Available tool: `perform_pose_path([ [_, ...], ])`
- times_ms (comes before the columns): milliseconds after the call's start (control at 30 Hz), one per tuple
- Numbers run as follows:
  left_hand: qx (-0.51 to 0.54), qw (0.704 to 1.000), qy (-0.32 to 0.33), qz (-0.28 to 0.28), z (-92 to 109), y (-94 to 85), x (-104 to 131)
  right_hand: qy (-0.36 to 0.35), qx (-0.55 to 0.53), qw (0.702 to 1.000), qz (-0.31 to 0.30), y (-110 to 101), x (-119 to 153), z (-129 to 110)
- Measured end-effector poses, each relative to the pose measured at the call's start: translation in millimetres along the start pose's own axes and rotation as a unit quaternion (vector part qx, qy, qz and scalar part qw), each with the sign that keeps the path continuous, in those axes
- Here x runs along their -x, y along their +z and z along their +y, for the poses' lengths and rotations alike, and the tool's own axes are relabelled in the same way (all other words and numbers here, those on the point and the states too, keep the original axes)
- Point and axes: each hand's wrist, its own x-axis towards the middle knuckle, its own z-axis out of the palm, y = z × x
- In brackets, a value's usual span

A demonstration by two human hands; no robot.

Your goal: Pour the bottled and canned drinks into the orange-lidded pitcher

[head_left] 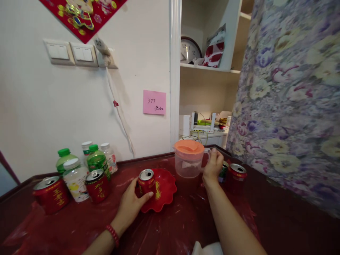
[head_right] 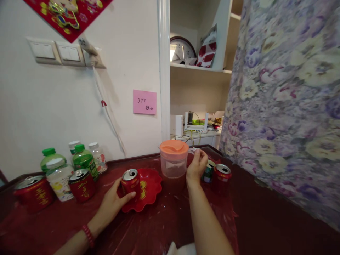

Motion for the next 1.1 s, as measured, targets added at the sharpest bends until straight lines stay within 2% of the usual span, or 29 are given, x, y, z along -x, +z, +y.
perform_pose_path([
  [133,0.005,1.000,0.003,-0.008,2,-0.8,1,-0.068,0.007,0.995,0.070,-2,-7,-31],
  [300,0.013,1.000,0.009,-0.014,3,-0.6,3,-0.165,-0.021,0.981,0.100,-2,9,-107],
  [400,0.018,1.000,0.013,-0.013,2,-0.2,4,-0.224,-0.113,0.968,0.013,2,37,-148],
  [467,0.016,1.000,0.018,-0.007,2,-0.2,5,-0.206,-0.107,0.965,-0.118,8,58,-159],
  [533,0.016,1.000,0.024,-0.009,1,-0.3,6,-0.157,-0.068,0.945,-0.280,15,79,-153],
  [600,0.021,0.999,0.030,-0.016,-1,-0.1,6,-0.121,0.032,0.892,-0.434,24,96,-135],
  [700,0.018,0.999,0.029,-0.006,-3,1.1,7,-0.118,0.204,0.813,-0.533,34,116,-105],
  [767,0.016,0.999,0.030,0.000,-2,1.7,8,-0.096,0.251,0.779,-0.567,38,125,-90],
  [867,0.020,0.999,0.038,-0.002,2,1.3,9,-0.068,0.280,0.751,-0.594,43,134,-78],
  [967,0.014,0.999,0.035,-0.001,5,-0.4,10,-0.058,0.288,0.742,-0.603,50,139,-72],
  [1100,0.011,0.999,0.031,-0.007,4,-2.6,8,-0.056,0.272,0.743,-0.609,58,143,-68],
])
